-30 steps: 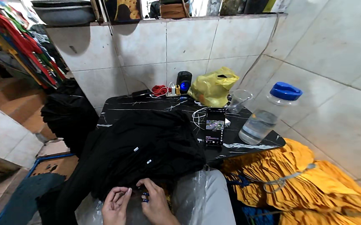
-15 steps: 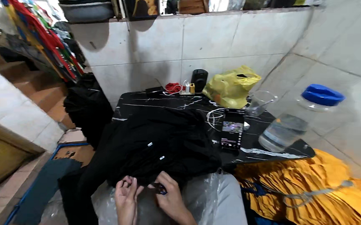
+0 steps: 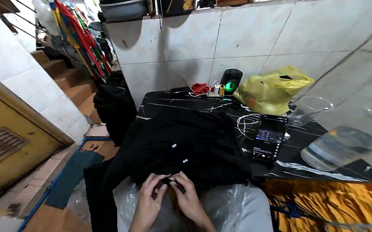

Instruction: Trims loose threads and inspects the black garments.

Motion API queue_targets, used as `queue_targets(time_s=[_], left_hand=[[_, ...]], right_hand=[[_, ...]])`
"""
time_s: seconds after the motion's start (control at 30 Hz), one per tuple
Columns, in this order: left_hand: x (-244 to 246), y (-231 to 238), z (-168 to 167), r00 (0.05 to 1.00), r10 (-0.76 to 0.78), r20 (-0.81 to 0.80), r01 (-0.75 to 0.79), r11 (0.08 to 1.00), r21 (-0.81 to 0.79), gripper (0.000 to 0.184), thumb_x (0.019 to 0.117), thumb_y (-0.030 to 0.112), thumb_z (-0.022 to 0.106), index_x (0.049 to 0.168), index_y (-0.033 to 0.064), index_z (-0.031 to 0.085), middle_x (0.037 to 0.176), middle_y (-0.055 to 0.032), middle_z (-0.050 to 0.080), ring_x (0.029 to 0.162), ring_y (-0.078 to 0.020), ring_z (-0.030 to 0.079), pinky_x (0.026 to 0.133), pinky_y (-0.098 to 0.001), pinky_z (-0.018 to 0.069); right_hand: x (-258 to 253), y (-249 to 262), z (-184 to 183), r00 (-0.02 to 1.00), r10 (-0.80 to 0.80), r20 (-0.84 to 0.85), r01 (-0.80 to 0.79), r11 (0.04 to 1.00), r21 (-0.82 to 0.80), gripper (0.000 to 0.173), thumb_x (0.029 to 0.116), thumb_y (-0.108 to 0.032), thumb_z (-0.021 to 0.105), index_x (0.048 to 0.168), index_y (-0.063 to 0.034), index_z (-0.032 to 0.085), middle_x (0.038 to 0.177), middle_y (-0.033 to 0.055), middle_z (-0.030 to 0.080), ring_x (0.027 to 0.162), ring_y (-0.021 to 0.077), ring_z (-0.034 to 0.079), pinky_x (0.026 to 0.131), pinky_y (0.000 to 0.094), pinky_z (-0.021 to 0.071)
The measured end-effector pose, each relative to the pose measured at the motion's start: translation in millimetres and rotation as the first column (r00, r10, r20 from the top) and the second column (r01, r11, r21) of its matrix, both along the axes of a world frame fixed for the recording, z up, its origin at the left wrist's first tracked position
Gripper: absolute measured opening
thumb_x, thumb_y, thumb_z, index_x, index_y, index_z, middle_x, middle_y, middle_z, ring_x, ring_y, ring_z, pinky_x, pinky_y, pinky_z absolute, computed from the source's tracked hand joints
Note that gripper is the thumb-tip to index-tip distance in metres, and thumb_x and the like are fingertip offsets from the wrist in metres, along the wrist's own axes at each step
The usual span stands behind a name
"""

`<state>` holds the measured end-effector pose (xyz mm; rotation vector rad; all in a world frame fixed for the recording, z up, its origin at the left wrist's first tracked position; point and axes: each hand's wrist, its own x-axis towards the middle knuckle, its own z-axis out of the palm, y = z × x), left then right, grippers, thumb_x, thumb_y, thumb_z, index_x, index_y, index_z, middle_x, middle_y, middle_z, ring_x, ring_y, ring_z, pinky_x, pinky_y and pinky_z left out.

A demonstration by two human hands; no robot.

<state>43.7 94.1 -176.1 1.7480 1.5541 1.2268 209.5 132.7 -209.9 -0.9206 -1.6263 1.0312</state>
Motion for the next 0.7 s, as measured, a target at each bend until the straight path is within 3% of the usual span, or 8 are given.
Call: queue_targets(time_s=[0.1, 0.2, 0.27, 0.37, 0.43, 0.5, 0.6, 0.7], left_hand=[[-1, 10, 2, 0.934, 0.124, -0.335, -0.090, 0.989, 0.115, 0.028, 0.0935, 0.050, 0.067, 0.106, 0.0295, 0.080, 0.111, -0.0107, 0.065, 0.100, -0.0231, 0.062, 0.087, -0.0421, 0.0540], [-20, 25, 15, 0.855, 0.243, -0.458, -0.128, 0.955, 0.269, 0.029, 0.0965, 0.040, 0.065, 0.091, 0.0165, 0.079, 0.094, -0.0050, 0.069, 0.086, -0.0170, 0.069, 0.076, -0.0344, 0.0603], [-25, 29, 30, 0.875, 0.307, -0.374, -0.191, 0.929, 0.316, 0.027, 0.1002, 0.031, 0.060, 0.095, 0.0112, 0.077, 0.081, 0.0003, 0.073, 0.069, -0.0094, 0.069, 0.063, -0.0296, 0.0597], [-5, 41, 48, 0.971, 0.236, 0.036, -0.238, 0.950, 0.204, 0.020, 0.1050, 0.021, 0.053, 0.100, 0.0071, 0.066, 0.059, 0.0041, 0.062, 0.044, -0.0078, 0.061, 0.042, -0.0262, 0.0563], [12, 57, 49, 0.929, 0.142, 0.342, -0.209, 0.963, 0.167, 0.011, 0.1043, 0.010, 0.053, 0.104, 0.0028, 0.061, 0.067, -0.0037, 0.069, 0.053, -0.0187, 0.070, 0.051, -0.0349, 0.0647], [26, 71, 44, 0.883, 0.071, 0.465, -0.194, 0.956, 0.222, 0.013, 0.1012, 0.000, 0.056, 0.114, 0.0011, 0.053, 0.085, -0.0097, 0.072, 0.068, -0.0255, 0.075, 0.064, -0.0406, 0.0683], [35, 75, 30, 0.987, -0.012, 0.159, -0.045, 0.936, 0.350, 0.020, 0.1031, 0.007, 0.054, 0.122, 0.0005, 0.057, 0.118, -0.0087, 0.067, 0.105, -0.0198, 0.071, 0.091, -0.0376, 0.0628], [39, 78, 13, 0.982, -0.049, -0.181, 0.111, 0.928, 0.357, 0.018, 0.1005, 0.017, 0.062, 0.112, 0.0075, 0.072, 0.132, -0.0077, 0.066, 0.132, -0.0205, 0.058, 0.110, -0.0364, 0.0509]], right_hand=[[3, 0, 8, 0.997, 0.053, 0.056, -0.048, 0.995, -0.091, 0.023, 0.1019, -0.018, 0.059, 0.112, -0.0042, 0.074, 0.116, 0.0107, 0.066, 0.109, 0.0124, 0.063, 0.097, 0.0295, 0.0533], [20, -9, 25, 0.865, -0.123, 0.487, 0.123, 0.992, 0.034, 0.032, 0.0906, -0.016, 0.071, 0.122, -0.0178, 0.074, 0.116, 0.0102, 0.065, 0.085, 0.0175, 0.069, 0.073, 0.0356, 0.0614], [42, -17, 51, 0.632, -0.196, 0.750, 0.271, 0.962, 0.024, 0.049, 0.0841, -0.007, 0.072, 0.131, -0.0180, 0.071, 0.116, 0.0182, 0.071, 0.080, 0.0346, 0.073, 0.069, 0.0532, 0.0603], [85, -14, 76, 0.475, -0.391, 0.788, 0.418, 0.889, 0.189, 0.023, 0.0819, -0.010, 0.075, 0.105, -0.0095, 0.076, 0.085, 0.0159, 0.074, 0.074, 0.0388, 0.072, 0.063, 0.0603, 0.0565], [112, -2, 83, 0.511, -0.542, 0.667, 0.437, 0.832, 0.342, 0.013, 0.0822, -0.017, 0.076, 0.092, -0.0073, 0.074, 0.080, 0.0121, 0.070, 0.069, 0.0329, 0.070, 0.058, 0.0560, 0.0562], [129, 18, 80, 0.572, -0.623, 0.534, 0.434, 0.782, 0.448, 0.021, 0.0815, -0.023, 0.081, 0.096, -0.0084, 0.075, 0.090, 0.0091, 0.067, 0.070, 0.0253, 0.067, 0.057, 0.0476, 0.0576], [138, 44, 66, 0.606, -0.667, 0.434, 0.487, 0.742, 0.461, 0.032, 0.0818, -0.020, 0.083, 0.109, -0.0104, 0.070, 0.099, 0.0075, 0.067, 0.078, 0.0234, 0.068, 0.064, 0.0466, 0.0593], [132, 52, 56, 0.518, -0.760, 0.394, 0.590, 0.650, 0.478, 0.030, 0.0828, -0.027, 0.085, 0.097, -0.0054, 0.070, 0.084, 0.0098, 0.069, 0.070, 0.0272, 0.068, 0.060, 0.0493, 0.0567]])
